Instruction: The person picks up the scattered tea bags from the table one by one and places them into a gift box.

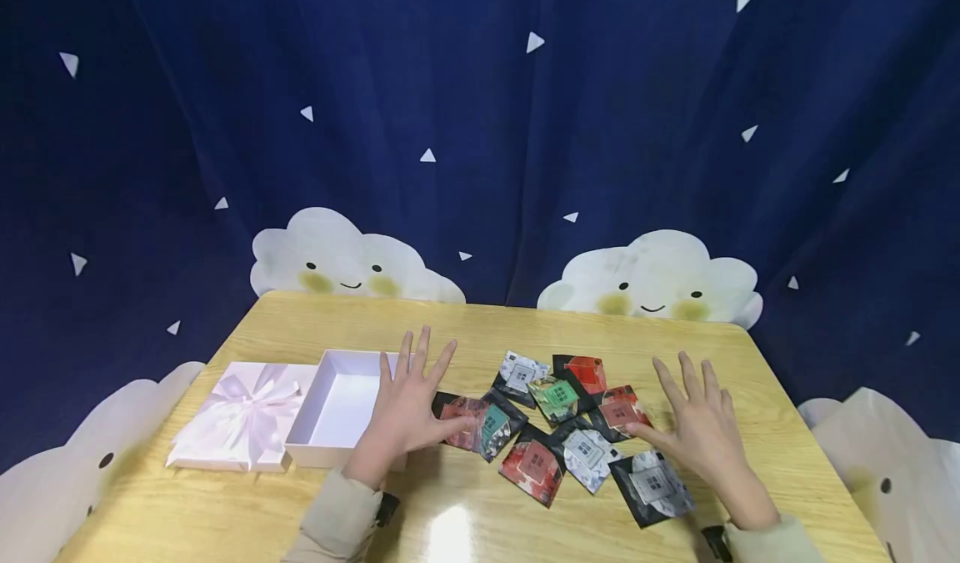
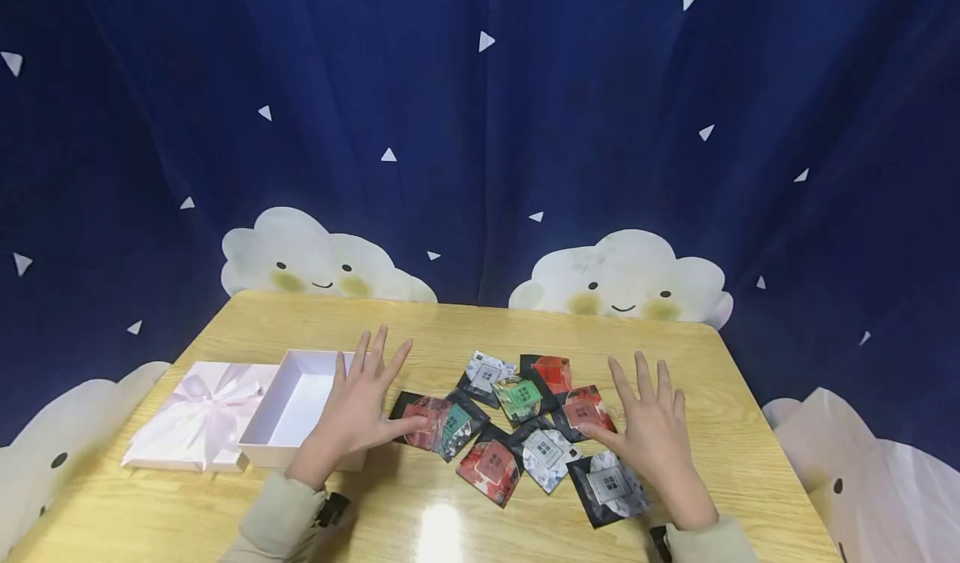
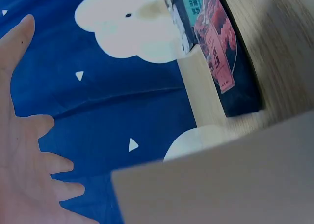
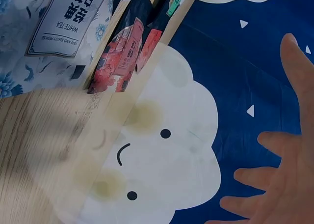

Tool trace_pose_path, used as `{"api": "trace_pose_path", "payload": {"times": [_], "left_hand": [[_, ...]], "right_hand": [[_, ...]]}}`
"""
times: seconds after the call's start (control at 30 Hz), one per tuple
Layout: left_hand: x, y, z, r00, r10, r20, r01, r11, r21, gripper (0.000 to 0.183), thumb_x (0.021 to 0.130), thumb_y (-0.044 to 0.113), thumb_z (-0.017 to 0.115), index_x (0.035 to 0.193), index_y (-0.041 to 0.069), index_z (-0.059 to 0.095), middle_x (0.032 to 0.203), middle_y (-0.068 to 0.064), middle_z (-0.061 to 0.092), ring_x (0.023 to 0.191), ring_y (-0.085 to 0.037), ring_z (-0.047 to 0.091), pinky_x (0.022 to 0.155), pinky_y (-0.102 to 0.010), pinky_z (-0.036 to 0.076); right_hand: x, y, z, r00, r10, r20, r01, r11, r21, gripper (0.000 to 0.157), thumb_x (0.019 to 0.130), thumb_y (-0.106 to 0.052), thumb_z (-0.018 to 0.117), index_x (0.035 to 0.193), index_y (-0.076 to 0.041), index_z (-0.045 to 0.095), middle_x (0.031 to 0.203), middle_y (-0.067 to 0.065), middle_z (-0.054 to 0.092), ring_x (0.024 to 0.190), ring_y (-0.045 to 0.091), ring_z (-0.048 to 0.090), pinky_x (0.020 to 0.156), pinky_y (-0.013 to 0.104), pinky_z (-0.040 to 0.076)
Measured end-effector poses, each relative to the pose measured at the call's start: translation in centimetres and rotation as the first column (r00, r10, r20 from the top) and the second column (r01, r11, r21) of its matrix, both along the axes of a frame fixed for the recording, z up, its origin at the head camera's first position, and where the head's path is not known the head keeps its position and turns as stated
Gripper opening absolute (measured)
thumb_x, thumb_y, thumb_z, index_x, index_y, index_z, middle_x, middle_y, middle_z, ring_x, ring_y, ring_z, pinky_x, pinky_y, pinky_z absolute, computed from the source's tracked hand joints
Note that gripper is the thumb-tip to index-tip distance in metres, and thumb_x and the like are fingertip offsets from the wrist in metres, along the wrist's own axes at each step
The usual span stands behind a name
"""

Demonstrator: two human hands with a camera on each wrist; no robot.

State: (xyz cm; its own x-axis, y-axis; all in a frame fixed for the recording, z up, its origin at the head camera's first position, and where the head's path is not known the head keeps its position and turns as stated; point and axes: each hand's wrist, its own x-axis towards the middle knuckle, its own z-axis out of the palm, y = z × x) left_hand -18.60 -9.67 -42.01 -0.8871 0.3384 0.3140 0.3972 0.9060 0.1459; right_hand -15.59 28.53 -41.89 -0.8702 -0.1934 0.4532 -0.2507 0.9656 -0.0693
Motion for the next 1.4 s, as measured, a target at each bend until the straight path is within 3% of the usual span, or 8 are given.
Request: {"api": "trace_pose_path", "payload": {"times": [0.3, 0.67, 0.97, 1.13, 1.4], "left_hand": [[0.8, -1.7, 0.6, 1.000, -0.018, 0.003, 0.017, 0.995, 0.100, 0.101, 0.066, 0.068, 0.061, 0.146, 0.019, 0.023, 0.150, -0.017, 0.012, 0.135, -0.037, 0.012, 0.099, -0.067, 0.015], [1.8, -4.5, 0.6, 0.999, -0.009, -0.045, 0.019, 0.974, 0.224, 0.101, 0.065, 0.060, 0.069, 0.143, 0.011, 0.029, 0.146, -0.018, 0.024, 0.129, -0.041, 0.025, 0.100, -0.058, 0.027], [2.8, -7.9, 0.4, 0.998, 0.031, -0.045, -0.013, 0.938, 0.347, 0.099, 0.061, 0.043, 0.080, 0.141, 0.010, 0.033, 0.141, -0.017, 0.033, 0.125, -0.041, 0.030, 0.093, -0.060, 0.033], [3.4, -9.5, 0.3, 0.994, 0.088, -0.067, -0.059, 0.933, 0.355, 0.098, 0.058, 0.043, 0.081, 0.139, 0.008, 0.037, 0.139, -0.016, 0.036, 0.124, -0.041, 0.033, 0.090, -0.059, 0.034], [4.3, -11.6, 0.1, 0.989, 0.149, 0.009, -0.140, 0.907, 0.397, 0.101, 0.060, 0.042, 0.081, 0.141, 0.010, 0.032, 0.140, -0.019, 0.033, 0.123, -0.042, 0.032, 0.087, -0.062, 0.034]], "right_hand": [[0.4, 0.6, 0.0, 0.999, 0.011, 0.042, -0.007, 0.996, -0.085, 0.094, 0.060, -0.053, 0.076, 0.131, 0.001, 0.044, 0.125, 0.034, 0.042, 0.107, 0.053, 0.042, 0.077, 0.064, 0.039], [0.7, 1.0, 0.2, 0.976, 0.042, 0.212, 0.007, 0.974, -0.227, 0.079, 0.070, -0.046, 0.074, 0.124, 0.005, 0.049, 0.116, 0.032, 0.050, 0.102, 0.051, 0.047, 0.076, 0.062, 0.041], [-0.3, 2.0, -0.5, 0.944, 0.143, 0.296, -0.031, 0.936, -0.350, 0.064, 0.074, -0.033, 0.074, 0.120, 0.006, 0.051, 0.101, 0.021, 0.059, 0.081, 0.032, 0.058, 0.064, 0.043, 0.048], [-1.4, 2.6, -1.0, 0.898, 0.197, 0.393, 0.005, 0.890, -0.456, 0.061, 0.078, -0.028, 0.072, 0.122, 0.007, 0.049, 0.102, 0.021, 0.057, 0.083, 0.029, 0.057, 0.064, 0.036, 0.048], [-3.8, 3.4, -2.1, 0.769, 0.325, 0.551, 0.127, 0.766, -0.630, 0.065, 0.081, -0.024, 0.069, 0.128, 0.010, 0.040, 0.100, 0.019, 0.051, 0.079, 0.022, 0.050, 0.061, 0.032, 0.046]]}}
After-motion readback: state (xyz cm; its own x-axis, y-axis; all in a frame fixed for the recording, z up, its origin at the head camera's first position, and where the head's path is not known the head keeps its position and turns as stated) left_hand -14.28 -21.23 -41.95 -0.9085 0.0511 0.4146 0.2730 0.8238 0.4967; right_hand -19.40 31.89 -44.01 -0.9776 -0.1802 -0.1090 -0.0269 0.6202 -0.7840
